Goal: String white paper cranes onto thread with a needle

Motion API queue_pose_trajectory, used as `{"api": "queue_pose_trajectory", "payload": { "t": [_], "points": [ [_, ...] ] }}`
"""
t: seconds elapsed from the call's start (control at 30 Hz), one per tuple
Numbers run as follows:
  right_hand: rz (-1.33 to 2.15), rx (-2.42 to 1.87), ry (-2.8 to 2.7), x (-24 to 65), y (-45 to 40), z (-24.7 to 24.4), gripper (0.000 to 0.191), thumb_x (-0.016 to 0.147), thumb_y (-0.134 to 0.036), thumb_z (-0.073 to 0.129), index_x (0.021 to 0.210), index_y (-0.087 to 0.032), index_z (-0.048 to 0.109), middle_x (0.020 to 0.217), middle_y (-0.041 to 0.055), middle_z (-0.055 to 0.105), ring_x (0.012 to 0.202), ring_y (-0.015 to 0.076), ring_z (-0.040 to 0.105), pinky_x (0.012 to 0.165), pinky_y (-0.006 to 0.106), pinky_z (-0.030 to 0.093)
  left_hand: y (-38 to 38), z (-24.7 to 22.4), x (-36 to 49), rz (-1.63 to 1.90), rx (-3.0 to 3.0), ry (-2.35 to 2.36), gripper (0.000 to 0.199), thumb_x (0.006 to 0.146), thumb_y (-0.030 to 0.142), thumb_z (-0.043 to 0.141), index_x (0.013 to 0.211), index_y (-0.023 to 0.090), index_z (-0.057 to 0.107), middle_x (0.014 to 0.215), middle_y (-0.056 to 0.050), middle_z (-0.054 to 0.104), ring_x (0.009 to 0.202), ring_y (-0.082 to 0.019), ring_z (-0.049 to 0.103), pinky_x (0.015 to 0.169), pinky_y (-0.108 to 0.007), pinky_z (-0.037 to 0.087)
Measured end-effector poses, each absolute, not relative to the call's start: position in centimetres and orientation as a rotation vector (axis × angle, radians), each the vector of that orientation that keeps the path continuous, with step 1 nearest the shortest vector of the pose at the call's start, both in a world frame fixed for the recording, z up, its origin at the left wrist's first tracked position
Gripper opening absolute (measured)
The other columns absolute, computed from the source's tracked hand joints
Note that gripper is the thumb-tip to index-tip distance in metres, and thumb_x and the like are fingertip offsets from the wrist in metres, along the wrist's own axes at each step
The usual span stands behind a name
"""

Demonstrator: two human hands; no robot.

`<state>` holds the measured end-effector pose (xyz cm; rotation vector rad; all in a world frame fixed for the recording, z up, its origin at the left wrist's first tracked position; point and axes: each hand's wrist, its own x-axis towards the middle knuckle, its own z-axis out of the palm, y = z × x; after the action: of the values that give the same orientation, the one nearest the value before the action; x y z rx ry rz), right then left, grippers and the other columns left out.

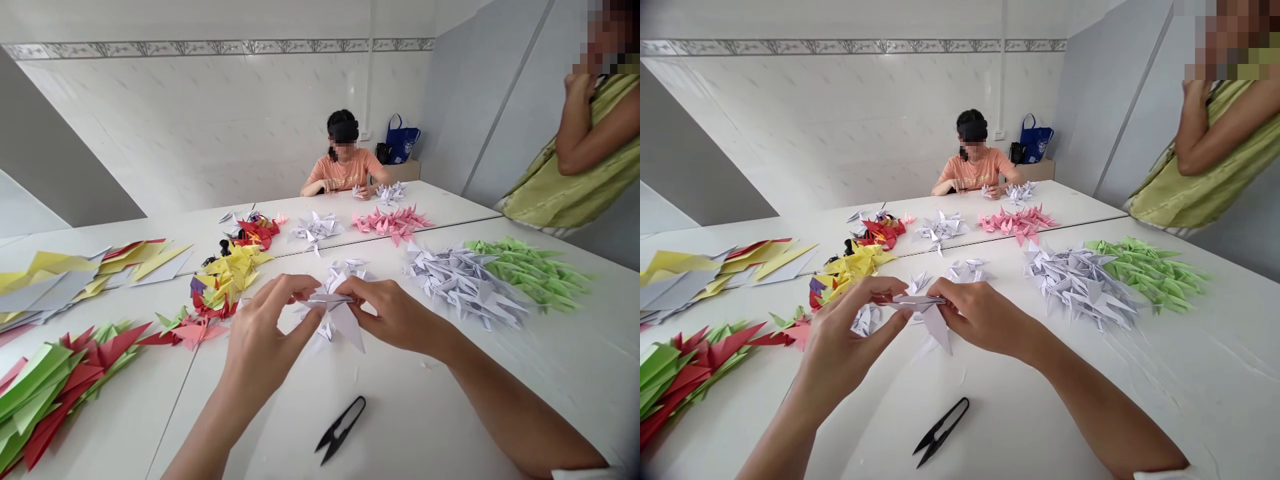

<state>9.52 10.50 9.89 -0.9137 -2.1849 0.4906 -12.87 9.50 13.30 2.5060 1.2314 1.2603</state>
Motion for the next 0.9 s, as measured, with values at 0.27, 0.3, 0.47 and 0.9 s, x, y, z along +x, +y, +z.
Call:
{"api": "queue_pose_trajectory", "payload": {
  "t": [0.27,0.3,0.47,0.9],
  "points": [
    [0.519,-0.871,-2.175,9.3,10.3,9.8,0.015,0.102,-0.018,0.047,0.111,-0.022,0.058,0.092,0.0015,0.069,0.071,0.0134,0.061,0.066,0.024,0.047,9.6,13.4,-12.7,1.17,2.485,1.255,0.008,0.089,0.017,0.063,0.085,0.023,0.067,0.078,0.001,0.069,0.071,-0.014,0.063,0.055,-0.022,0.042],
    [0.514,-0.87,-2.18,9.3,10.3,9.9,0.015,0.101,-0.017,0.047,0.11,-0.022,0.058,0.09,0.001,0.069,0.07,0.0131,0.06,0.065,0.024,0.046,9.6,13.4,-12.7,1.158,2.488,1.255,0.009,0.089,0.017,0.063,0.084,0.023,0.067,0.078,0.0,0.068,0.071,-0.014,0.063,0.054,-0.022,0.041],
    [0.504,-0.893,-2.201,9.2,10.1,10.2,0.014,0.101,-0.017,0.047,0.108,-0.022,0.057,0.08,-0.0016,0.063,0.062,0.0118,0.054,0.06,0.022,0.041,9.7,13.3,-12.8,1.186,2.489,1.185,0.012,0.088,0.013,0.06,0.081,0.022,0.065,0.084,-0.002,0.066,0.073,-0.015,0.061,0.061,-0.025,0.045],
    [0.222,-1.393,-2.65,10.8,11.8,9.0,0.028,0.093,-0.001,0.041,0.102,-0.02,0.059,0.065,-0.0008,0.057,0.054,0.015,0.05,0.053,0.027,0.026,10.5,14.6,-16.0,1.623,1.565,0.803,0.018,0.088,0.011,0.061,0.075,0.022,0.057,0.079,0.001,0.072,0.085,-0.015,0.071,0.082,-0.028,0.059]
  ]
}}
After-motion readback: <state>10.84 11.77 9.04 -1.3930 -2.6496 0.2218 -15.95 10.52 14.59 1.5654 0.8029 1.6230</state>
